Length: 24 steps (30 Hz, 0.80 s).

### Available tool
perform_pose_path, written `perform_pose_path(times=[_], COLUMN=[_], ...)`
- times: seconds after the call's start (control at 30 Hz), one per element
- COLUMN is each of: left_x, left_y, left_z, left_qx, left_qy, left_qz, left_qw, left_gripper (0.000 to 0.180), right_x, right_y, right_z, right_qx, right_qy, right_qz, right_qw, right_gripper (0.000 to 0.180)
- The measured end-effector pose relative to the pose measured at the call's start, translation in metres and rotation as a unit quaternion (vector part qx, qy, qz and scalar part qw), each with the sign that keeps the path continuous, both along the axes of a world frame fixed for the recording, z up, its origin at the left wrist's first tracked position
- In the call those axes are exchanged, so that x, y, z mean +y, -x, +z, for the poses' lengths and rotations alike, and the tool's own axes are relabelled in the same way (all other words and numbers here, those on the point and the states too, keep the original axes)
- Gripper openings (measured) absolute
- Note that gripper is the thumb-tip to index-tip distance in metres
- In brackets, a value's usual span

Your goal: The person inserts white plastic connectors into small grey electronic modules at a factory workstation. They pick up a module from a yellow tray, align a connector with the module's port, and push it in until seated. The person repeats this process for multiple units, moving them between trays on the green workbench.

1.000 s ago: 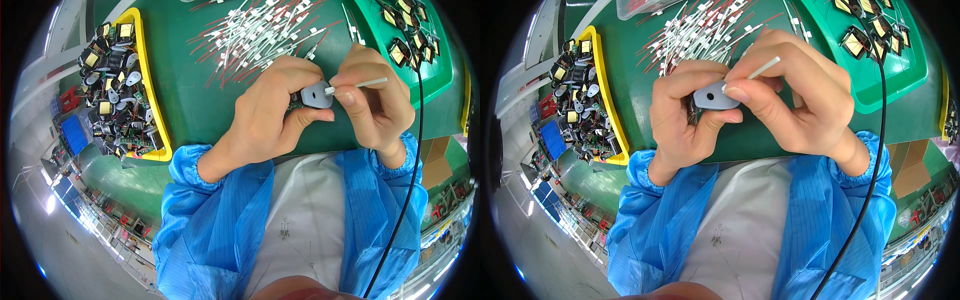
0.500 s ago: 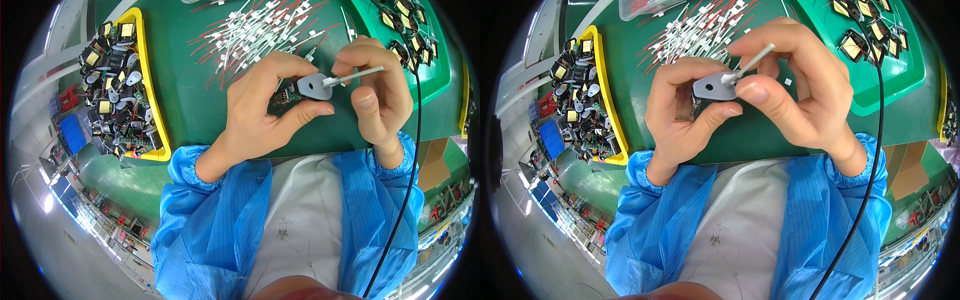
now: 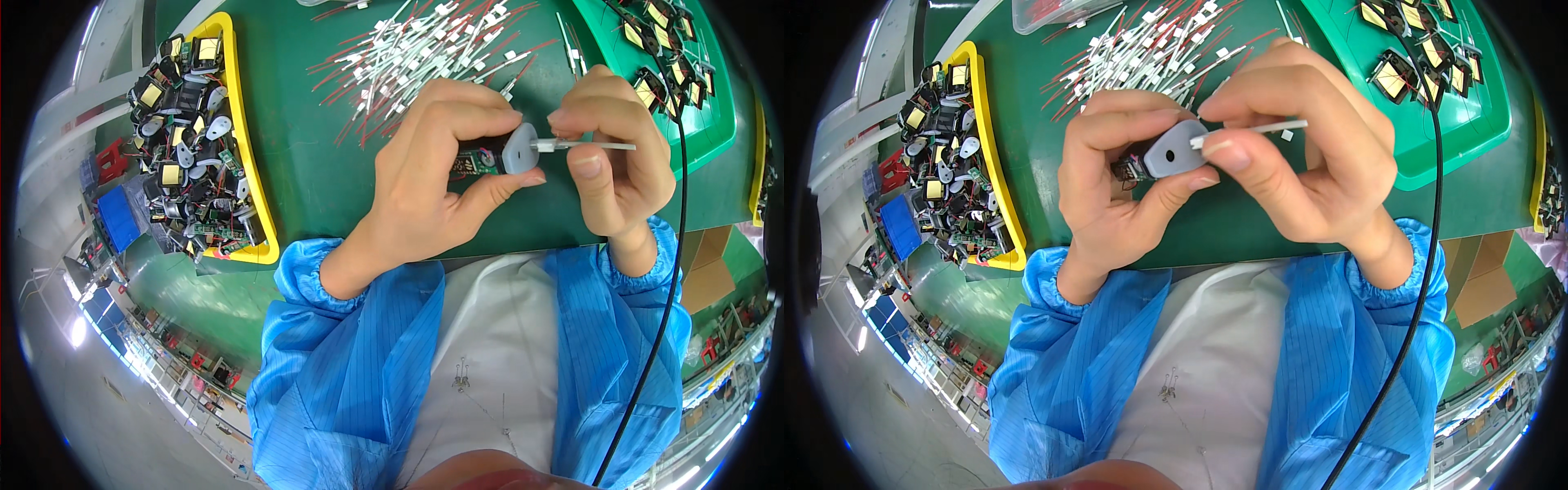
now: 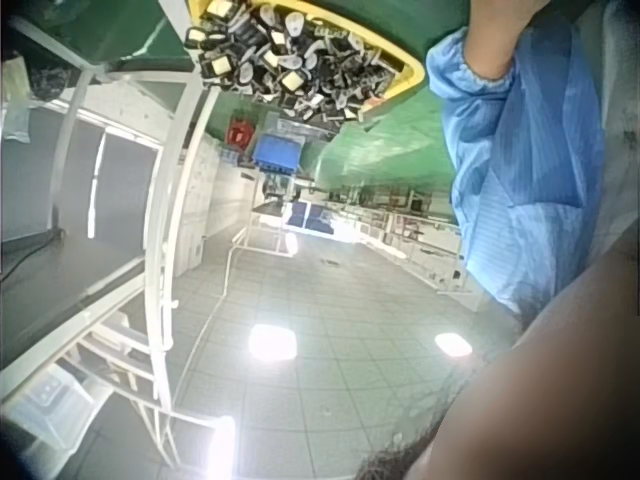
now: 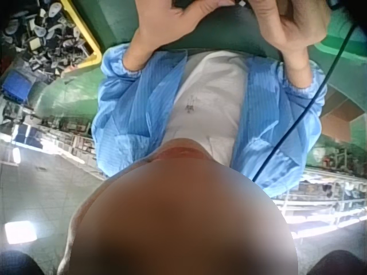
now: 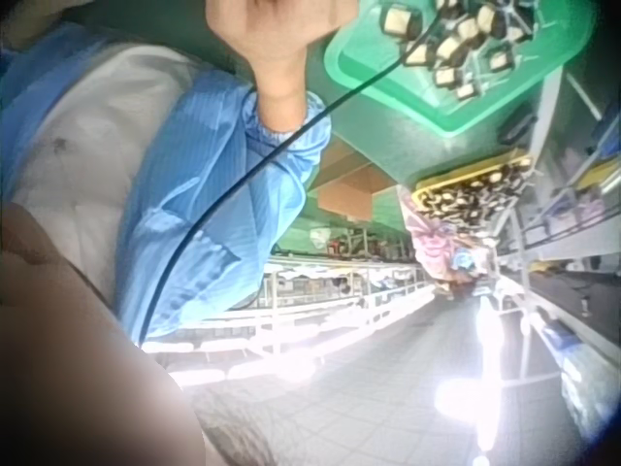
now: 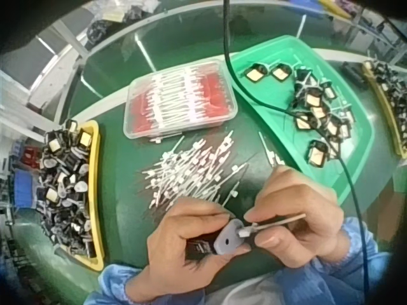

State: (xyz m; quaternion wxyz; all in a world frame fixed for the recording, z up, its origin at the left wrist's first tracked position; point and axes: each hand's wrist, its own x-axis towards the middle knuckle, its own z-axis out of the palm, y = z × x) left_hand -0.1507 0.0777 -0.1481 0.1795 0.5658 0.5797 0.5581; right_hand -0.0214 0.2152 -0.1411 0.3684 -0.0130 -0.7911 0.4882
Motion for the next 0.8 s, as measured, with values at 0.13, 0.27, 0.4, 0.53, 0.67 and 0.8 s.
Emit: perform_pose_path(times=[0.13, 0.27, 0.4, 0.53, 0.67, 0.8], left_x=[0.002, 0.003, 0.003, 0.001, 0.001, 0.003], left_y=[0.0, 0.001, 0.001, 0.0, -0.009, -0.002], left_z=[-0.002, -0.005, -0.004, -0.001, 0.008, 0.009], left_qx=[0.043, 0.076, 0.062, -0.004, -0.137, -0.135], left_qy=[-0.04, -0.066, -0.059, -0.01, 0.049, 0.036], left_qz=[0.013, 0.019, 0.008, -0.02, 0.018, 0.009], left_qw=[0.998, 0.995, 0.996, 1.0, 0.989, 0.99], left_gripper=[0.044, 0.043, 0.043, 0.044, 0.046, 0.055], right_x=[0.002, -0.003, -0.007, -0.003, -0.009, -0.016], right_y=[0.003, 0.008, 0.008, 0.004, 0.003, 0.01], right_z=[-0.005, -0.011, -0.013, -0.014, -0.012, -0.01], right_qx=[0.043, 0.083, 0.086, 0.047, 0.004, -0.033], right_qy=[-0.018, 0.01, 0.04, 0.08, 0.247, 0.237], right_qz=[0.021, 0.015, 0.013, 0.043, 0.061, 0.044], right_qw=[0.999, 0.996, 0.995, 0.995, 0.967, 0.97], right_gripper=[0.021, 0.015, 0.012, 0.022, 0.054, 0.056])
